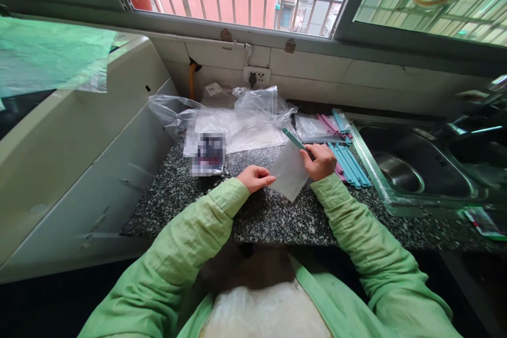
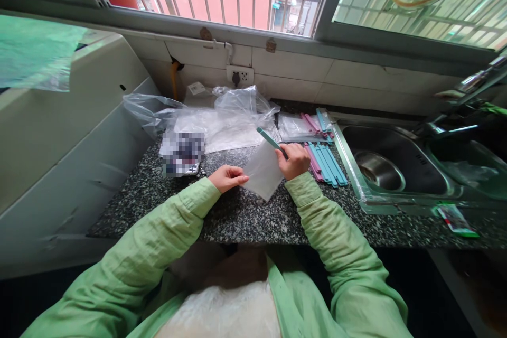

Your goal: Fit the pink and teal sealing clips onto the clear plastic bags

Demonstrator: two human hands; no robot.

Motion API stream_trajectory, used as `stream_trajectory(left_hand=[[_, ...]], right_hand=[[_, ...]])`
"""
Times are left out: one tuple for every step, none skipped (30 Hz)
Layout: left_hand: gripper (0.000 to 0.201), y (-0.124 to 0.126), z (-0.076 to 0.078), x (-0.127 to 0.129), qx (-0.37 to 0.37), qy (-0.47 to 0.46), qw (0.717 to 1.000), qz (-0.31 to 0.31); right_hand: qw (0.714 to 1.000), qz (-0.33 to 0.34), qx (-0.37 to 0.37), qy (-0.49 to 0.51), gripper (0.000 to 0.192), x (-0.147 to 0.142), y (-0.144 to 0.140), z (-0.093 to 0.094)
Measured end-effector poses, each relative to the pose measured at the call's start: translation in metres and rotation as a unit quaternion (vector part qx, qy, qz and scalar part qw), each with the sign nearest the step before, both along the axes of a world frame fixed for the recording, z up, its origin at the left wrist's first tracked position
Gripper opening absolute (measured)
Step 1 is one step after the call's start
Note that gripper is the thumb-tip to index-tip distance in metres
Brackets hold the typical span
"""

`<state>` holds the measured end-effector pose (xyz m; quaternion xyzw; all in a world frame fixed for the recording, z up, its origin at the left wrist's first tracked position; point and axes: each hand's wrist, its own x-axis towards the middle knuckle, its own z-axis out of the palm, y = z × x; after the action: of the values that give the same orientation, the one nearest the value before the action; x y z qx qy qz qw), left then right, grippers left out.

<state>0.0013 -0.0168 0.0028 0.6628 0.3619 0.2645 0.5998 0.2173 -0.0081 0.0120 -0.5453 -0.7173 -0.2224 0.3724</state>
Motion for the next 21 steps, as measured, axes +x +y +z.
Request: stream_trajectory(left_hand=[[0.040,0.000,0.000,0.000,0.001,-0.001,1.000,-0.002],[0.040,0.000,0.000,0.000,0.001,-0.002,1.000,-0.004],[0.041,0.000,0.000,-0.001,0.002,-0.004,1.000,-0.007],[0.041,0.000,0.000,-0.001,0.004,-0.006,1.000,-0.010],[0.041,0.000,-0.001,-0.001,0.005,-0.007,1.000,-0.012],[0.041,0.000,-0.001,-0.001,0.006,-0.008,1.000,-0.014],[0.041,0.000,-0.002,-0.002,0.006,-0.008,1.000,-0.015],[0.041,0.000,-0.003,-0.002,0.005,-0.008,1.000,-0.016],[0.040,0.000,-0.004,-0.002,0.004,-0.008,1.000,-0.016],[0.039,0.001,-0.005,-0.002,0.002,-0.008,1.000,-0.014],[0.039,0.001,-0.005,-0.002,0.000,-0.009,1.000,-0.012],[0.038,0.001,-0.006,-0.002,-0.001,-0.010,1.000,-0.008],[0.038,0.001,-0.006,-0.002,-0.004,-0.012,1.000,-0.004],[0.038,0.001,-0.006,-0.002,-0.006,-0.015,1.000,0.000],[0.038,0.001,-0.006,-0.002,-0.007,-0.019,1.000,0.006],[0.039,0.001,-0.006,-0.002,-0.009,-0.022,1.000,0.012],[0.039,0.001,-0.006,-0.001,-0.010,-0.024,0.999,0.020],[0.040,0.001,-0.005,-0.001,-0.012,-0.026,0.999,0.027],[0.041,0.001,-0.005,-0.001,-0.013,-0.027,0.999,0.034],[0.042,0.001,-0.004,0.000,-0.016,-0.027,0.999,0.039],[0.042,0.001,-0.004,0.000,-0.019,-0.028,0.999,0.042]], right_hand=[[1.000,-0.001,0.004,-0.001,0.021,0.000,0.000,0.000],[1.000,0.000,0.006,-0.003,0.021,-0.001,0.000,0.001],[1.000,0.001,0.007,-0.005,0.021,-0.001,0.000,0.001],[1.000,0.003,0.007,-0.007,0.021,-0.002,-0.001,0.002],[1.000,0.007,0.006,-0.009,0.021,-0.002,-0.001,0.003],[1.000,0.012,0.004,-0.010,0.022,-0.002,-0.002,0.003],[1.000,0.016,0.001,-0.010,0.022,-0.003,-0.002,0.004],[1.000,0.021,-0.002,-0.011,0.022,-0.003,-0.003,0.004],[1.000,0.025,-0.004,-0.011,0.022,-0.004,-0.003,0.005],[1.000,0.029,-0.006,-0.011,0.022,-0.005,-0.004,0.006],[0.999,0.034,-0.007,-0.011,0.023,-0.005,-0.005,0.006],[0.999,0.040,-0.006,-0.010,0.023,-0.006,-0.006,0.007],[0.999,0.049,-0.005,-0.009,0.023,-0.007,-0.006,0.007],[0.998,0.057,-0.005,-0.006,0.022,-0.008,-0.007,0.008],[0.998,0.066,-0.006,-0.002,0.022,-0.008,-0.008,0.008],[0.997,0.072,-0.006,0.002,0.022,-0.009,-0.009,0.009],[0.997,0.078,-0.007,0.005,0.023,-0.010,-0.010,0.009],[0.997,0.081,-0.007,0.009,0.023,-0.010,-0.011,0.010],[0.996,0.084,-0.005,0.011,0.023,-0.011,-0.011,0.011],[0.996,0.089,-0.002,0.013,0.023,-0.011,-0.012,0.011],[0.996,0.094,0.003,0.013,0.023,-0.012,-0.013,0.012]])
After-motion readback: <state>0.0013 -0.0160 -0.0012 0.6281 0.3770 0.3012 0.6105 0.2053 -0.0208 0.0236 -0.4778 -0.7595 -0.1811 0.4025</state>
